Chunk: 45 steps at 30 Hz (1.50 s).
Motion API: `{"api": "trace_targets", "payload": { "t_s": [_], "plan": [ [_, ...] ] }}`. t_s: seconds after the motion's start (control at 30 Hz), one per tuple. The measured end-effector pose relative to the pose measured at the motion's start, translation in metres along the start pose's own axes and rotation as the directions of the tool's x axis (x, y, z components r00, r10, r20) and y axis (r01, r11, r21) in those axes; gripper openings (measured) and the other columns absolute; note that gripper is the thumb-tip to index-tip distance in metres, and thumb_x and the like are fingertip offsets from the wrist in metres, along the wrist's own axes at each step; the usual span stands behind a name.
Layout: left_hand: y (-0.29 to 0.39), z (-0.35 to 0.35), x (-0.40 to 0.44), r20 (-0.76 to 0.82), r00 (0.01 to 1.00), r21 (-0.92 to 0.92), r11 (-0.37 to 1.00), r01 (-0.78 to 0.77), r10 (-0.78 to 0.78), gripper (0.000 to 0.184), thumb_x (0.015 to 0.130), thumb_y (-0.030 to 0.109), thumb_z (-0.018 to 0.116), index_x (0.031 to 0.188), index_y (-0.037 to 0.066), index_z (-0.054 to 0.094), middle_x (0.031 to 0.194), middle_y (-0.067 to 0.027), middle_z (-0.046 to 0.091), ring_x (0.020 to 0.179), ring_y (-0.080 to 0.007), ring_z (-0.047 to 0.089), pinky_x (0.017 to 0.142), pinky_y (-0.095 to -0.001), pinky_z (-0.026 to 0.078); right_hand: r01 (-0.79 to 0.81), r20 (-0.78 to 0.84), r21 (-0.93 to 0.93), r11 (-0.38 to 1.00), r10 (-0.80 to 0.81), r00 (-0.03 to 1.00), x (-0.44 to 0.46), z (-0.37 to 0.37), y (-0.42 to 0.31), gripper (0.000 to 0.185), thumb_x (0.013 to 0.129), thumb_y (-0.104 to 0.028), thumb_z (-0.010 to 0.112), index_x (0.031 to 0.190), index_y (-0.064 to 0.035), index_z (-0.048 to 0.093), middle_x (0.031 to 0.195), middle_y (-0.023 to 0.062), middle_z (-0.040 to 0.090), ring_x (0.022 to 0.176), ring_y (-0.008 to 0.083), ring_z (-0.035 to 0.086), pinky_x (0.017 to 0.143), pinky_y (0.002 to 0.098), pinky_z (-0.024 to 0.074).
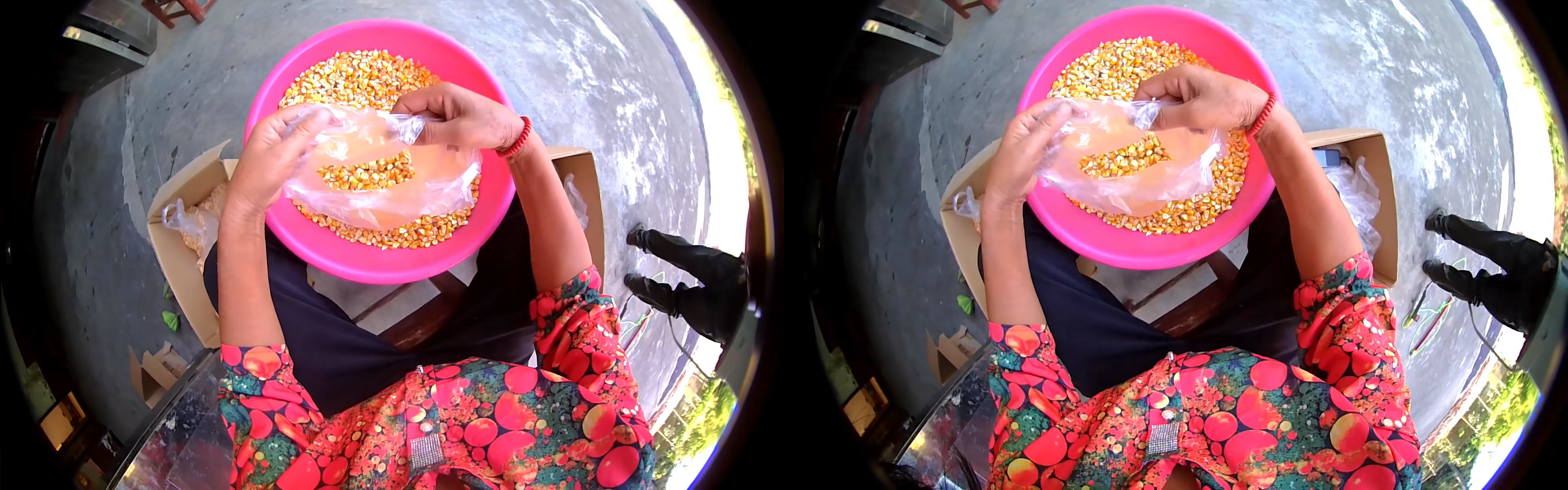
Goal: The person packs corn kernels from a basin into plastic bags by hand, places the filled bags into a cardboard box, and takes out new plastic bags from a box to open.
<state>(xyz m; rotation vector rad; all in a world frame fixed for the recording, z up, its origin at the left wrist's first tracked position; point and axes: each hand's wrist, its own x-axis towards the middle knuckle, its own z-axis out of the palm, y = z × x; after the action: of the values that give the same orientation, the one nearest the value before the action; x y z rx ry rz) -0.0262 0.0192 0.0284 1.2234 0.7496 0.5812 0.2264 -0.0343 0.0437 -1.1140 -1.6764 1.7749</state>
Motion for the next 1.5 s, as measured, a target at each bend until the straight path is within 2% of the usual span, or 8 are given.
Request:
{"api": "trace_targets", "payload": {
  "t_s": [0.13,0.33,0.47,0.67,0.8,0.93,1.2,1.5],
  "plan": [
    [0.002,0.014,-0.005,0.04,0.996,0.303,0.949,-0.093,0.085,0.024,0.083,0.02,0.061,0.097,-0.001,0.06,0.088,-0.0013,0.062,0.075,-0.0088,0.056,0.068,-0.0238,0.047,0.119,0.027,-0.359,0.926,-0.117,0.993,0.006,-0.003,0.015,0.022,0.088,-0.01,0.05,0.106,0.0026,0.055,0.083,0.001,0.059,0.079,0.0047,0.054,0.061,0.0189,0.0453],
    [-0.006,-0.002,-0.006,0.149,0.955,0.531,0.835,0.143,-0.258,0.025,0.086,0.02,0.058,0.095,-0.003,0.062,0.083,-0.001,0.061,0.075,-0.0055,0.054,0.069,-0.0218,0.044,-0.027,0.196,0.152,0.988,-0.003,0.981,0.005,0.021,0.006,0.02,0.087,-0.012,0.048,0.099,0.0002,0.057,0.08,0.0023,0.061,0.069,0.0068,0.057,0.059,0.0231,0.0494],
    [0.0,0.001,-0.016,0.359,0.889,0.399,0.908,0.13,-0.285,0.023,0.087,0.018,0.056,0.091,-0.003,0.063,0.079,0.0002,0.062,0.073,-0.0052,0.053,0.064,-0.0233,0.046,-0.005,0.39,0.022,1.0,-0.004,0.921,0.01,0.021,0.011,0.016,0.086,-0.003,0.045,0.096,0.0044,0.054,0.079,0.0035,0.056,0.071,0.0099,0.055,0.064,0.0241,0.0469],
    [-0.008,0.003,-0.008,0.26,0.946,0.289,0.95,0.115,-0.194,0.027,0.089,0.022,0.053,0.095,-0.003,0.062,0.081,-0.0004,0.062,0.075,-0.0057,0.054,0.068,-0.0225,0.045,0.195,-0.021,-0.222,0.955,-0.205,0.979,0.014,0.012,0.019,0.025,0.081,0.001,0.051,0.105,0.0017,0.052,0.094,0.0054,0.055,0.092,0.0104,0.052,0.082,0.0256,0.0422],
    [-0.007,0.008,-0.005,0.1,0.98,0.196,0.969,0.148,-0.17,0.031,0.086,0.027,0.059,0.095,-0.002,0.061,0.083,-0.0011,0.062,0.075,-0.0072,0.055,0.07,-0.0232,0.045,0.408,-0.295,0.164,0.898,-0.35,0.889,0.004,0.019,-0.012,0.022,0.082,-0.005,0.056,0.103,0.0024,0.054,0.102,0.0076,0.056,0.099,0.0139,0.052,0.088,0.0279,0.0412],
    [-0.007,0.011,-0.009,0.134,0.987,0.294,0.955,0.041,-0.084,0.031,0.081,0.027,0.064,0.093,-0.002,0.062,0.083,-0.0017,0.062,0.074,-0.0082,0.055,0.068,-0.024,0.046,0.289,0.264,0.175,0.941,-0.327,0.907,0.003,0.025,-0.016,0.031,0.081,-0.014,0.06,0.107,0.0036,0.056,0.101,0.0101,0.061,0.091,0.0179,0.059,0.081,0.0305,0.046],
    [-0.021,0.006,-0.003,0.038,0.995,0.639,0.767,0.049,-0.095,0.018,0.084,0.015,0.058,0.089,-0.002,0.06,0.075,-0.0012,0.059,0.071,-0.0068,0.053,0.06,-0.0249,0.044,0.215,0.403,-0.682,0.699,0.114,0.908,0.012,0.095,0.012,0.018,0.075,-0.014,0.055,0.09,-0.0039,0.058,0.075,0.0196,0.06,0.077,0.0372,0.058,0.072,0.0421,0.0451],
    [-0.004,0.012,-0.014,0.233,0.917,0.317,0.917,0.243,-0.323,0.022,0.088,0.019,0.051,0.092,-0.001,0.059,0.072,-0.0024,0.057,0.063,-0.0072,0.052,0.051,-0.0223,0.045,0.293,0.612,-0.323,0.9,-0.038,0.79,0.004,0.078,-0.008,0.016,0.07,-0.01,0.049,0.075,0.0034,0.055,0.067,0.0183,0.057,0.062,0.0278,0.056,0.059,0.0401,0.0411]
  ]
}}
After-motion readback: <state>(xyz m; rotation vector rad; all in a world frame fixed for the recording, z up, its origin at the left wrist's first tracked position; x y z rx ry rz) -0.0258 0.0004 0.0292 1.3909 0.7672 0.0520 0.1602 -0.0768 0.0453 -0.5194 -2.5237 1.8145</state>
